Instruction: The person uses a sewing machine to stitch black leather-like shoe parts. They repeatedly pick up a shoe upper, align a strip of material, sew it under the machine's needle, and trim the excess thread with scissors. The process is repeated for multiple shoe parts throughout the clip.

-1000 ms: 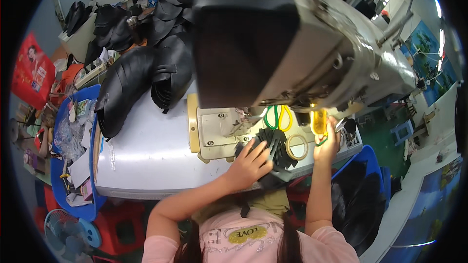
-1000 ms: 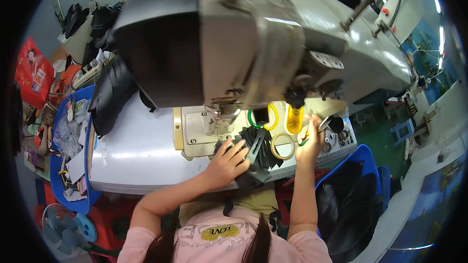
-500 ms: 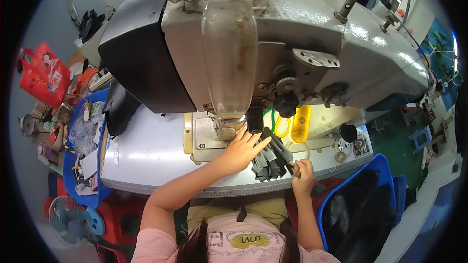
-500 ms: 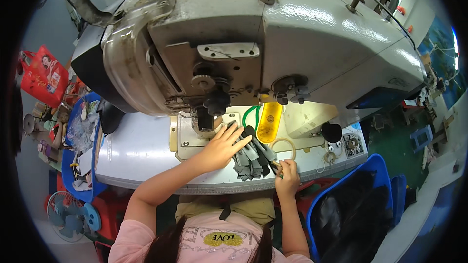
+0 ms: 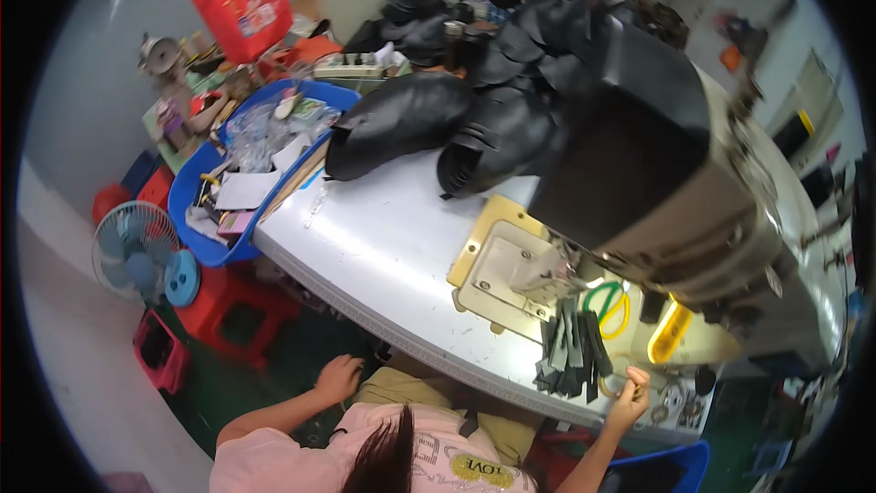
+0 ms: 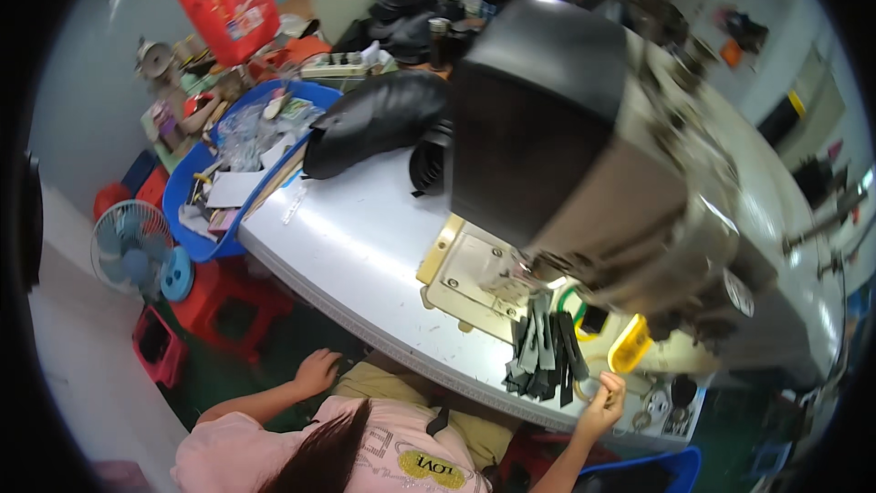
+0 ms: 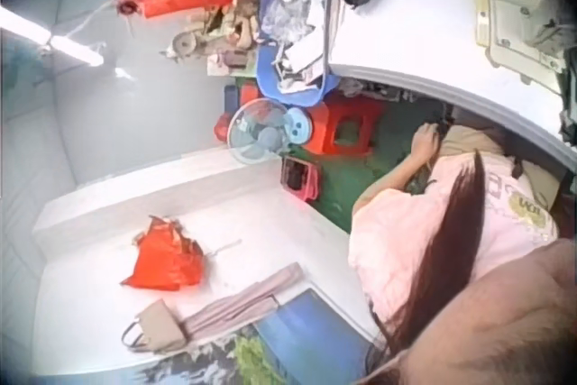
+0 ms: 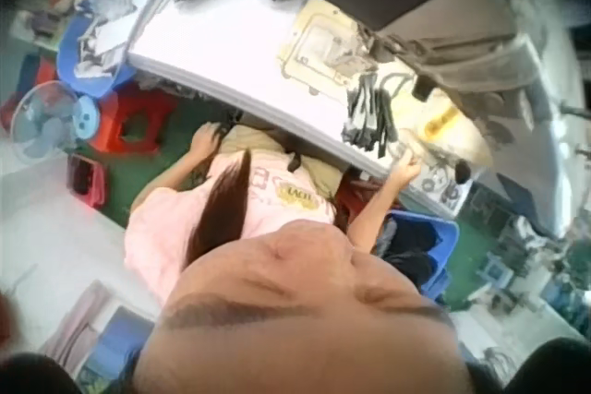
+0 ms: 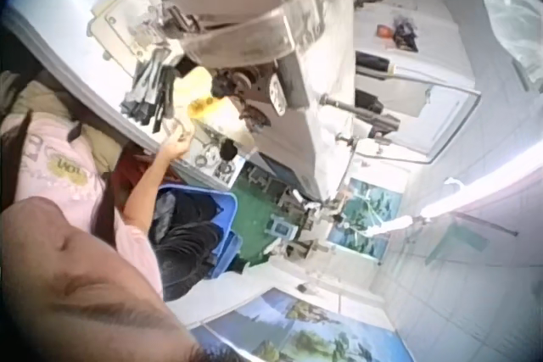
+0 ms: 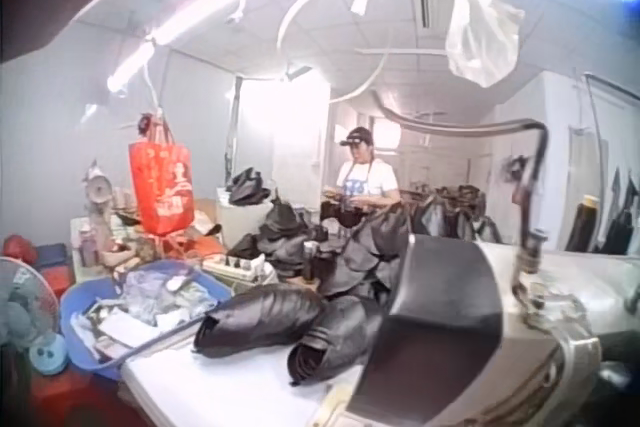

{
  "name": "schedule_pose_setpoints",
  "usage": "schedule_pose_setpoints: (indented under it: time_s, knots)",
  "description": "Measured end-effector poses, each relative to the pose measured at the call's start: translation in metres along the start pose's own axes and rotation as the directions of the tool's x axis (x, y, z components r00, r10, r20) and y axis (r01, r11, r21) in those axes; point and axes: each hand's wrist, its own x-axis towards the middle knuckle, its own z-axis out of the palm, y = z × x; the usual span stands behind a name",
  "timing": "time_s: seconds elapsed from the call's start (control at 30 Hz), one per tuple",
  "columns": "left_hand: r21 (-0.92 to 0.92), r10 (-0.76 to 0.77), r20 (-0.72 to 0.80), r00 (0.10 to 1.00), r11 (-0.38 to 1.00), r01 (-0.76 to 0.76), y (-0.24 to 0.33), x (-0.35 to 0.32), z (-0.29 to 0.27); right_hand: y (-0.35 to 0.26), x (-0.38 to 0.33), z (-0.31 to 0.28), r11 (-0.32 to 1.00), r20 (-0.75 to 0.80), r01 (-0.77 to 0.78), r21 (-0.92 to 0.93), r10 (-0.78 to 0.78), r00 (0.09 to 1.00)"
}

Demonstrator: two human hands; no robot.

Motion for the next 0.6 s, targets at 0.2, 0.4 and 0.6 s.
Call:
schedule_pose_setpoints:
  time_s: [0.2, 0.4, 0.6]
  knots:
    - [-0.14, -0.039, 0.937, 0.348, 0.869, 0.475, -0.099, -0.125, 0.134, -0.037, 0.099, 0.086, 0.97, 0.2, -0.135, 0.2, 0.094, 0.975]
    - [0.003, -0.153, 0.909, 0.389, 0.933, 0.361, -0.053, -0.04, 0.158, -0.067, 0.173, 0.19, 0.986, 0.864, -0.096, -0.134, 0.164, 0.476]
    - [0.036, -0.168, 0.886, 0.432, 0.954, 0.296, -0.033, 0.018, 0.161, -0.137, 0.189, 0.205, 0.718, 0.839, -0.488, -0.497, 0.541, -0.058]
